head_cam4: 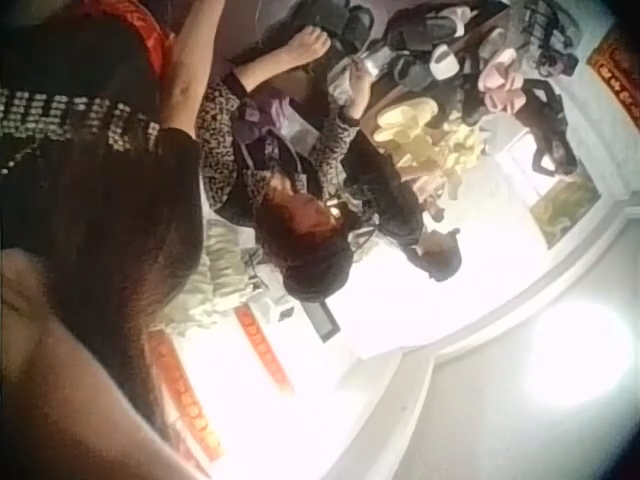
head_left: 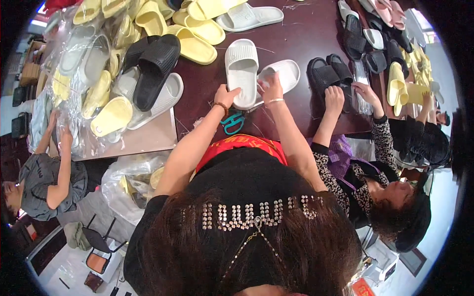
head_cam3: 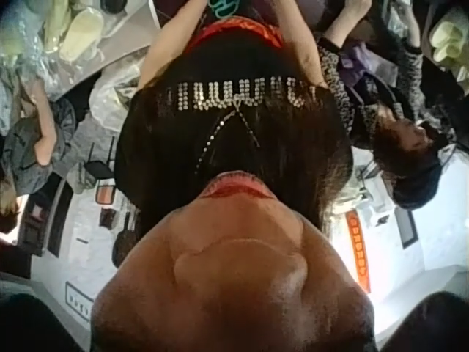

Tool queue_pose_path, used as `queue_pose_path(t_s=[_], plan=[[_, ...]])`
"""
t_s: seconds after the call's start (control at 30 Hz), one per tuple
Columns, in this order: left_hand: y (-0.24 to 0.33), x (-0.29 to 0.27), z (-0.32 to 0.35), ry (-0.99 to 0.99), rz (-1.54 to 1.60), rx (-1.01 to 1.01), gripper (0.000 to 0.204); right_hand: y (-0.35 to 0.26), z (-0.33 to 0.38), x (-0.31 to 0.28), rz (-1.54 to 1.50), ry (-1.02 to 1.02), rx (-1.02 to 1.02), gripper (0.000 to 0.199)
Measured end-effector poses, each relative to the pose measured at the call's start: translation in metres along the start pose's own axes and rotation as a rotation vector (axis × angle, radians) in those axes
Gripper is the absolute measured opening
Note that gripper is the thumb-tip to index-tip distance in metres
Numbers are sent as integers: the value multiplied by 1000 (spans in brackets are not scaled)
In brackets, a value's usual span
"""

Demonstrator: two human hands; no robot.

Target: Inspecting, sorting, and trimming various pairs of slippers at a factory workstation.

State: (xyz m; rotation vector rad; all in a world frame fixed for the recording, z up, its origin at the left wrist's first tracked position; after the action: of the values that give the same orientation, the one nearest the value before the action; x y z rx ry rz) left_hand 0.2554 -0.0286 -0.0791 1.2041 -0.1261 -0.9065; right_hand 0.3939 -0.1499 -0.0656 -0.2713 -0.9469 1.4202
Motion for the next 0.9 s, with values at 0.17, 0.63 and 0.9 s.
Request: queue_pose_path(t_s=[0.17, 0.63, 0.9], plan=[[5, -7, -6, -78, 202, 73, 44, -17, -26, -20, -318, 36, 55, 37], [48, -1, 35, 117, -648, 651, 38, -53, -23, -53, 193, 80, -39, 22], [36, 21, 109, -303, -996, 1257, 45, -44, -11, -49, 439, 0, -124, 19]])
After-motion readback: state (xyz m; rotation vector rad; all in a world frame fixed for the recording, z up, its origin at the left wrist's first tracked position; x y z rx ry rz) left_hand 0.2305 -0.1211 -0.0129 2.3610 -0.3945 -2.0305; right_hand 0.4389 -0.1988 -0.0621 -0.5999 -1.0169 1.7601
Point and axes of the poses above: each hand's wrist, its own z-axis away from the middle knuckle, its own x-axis out of the palm, y = z × x, the point moved 5 cm from there along -z, towards the middle knuckle, and after that the axes turned 1 degree about -z, right-handed, at the moved point
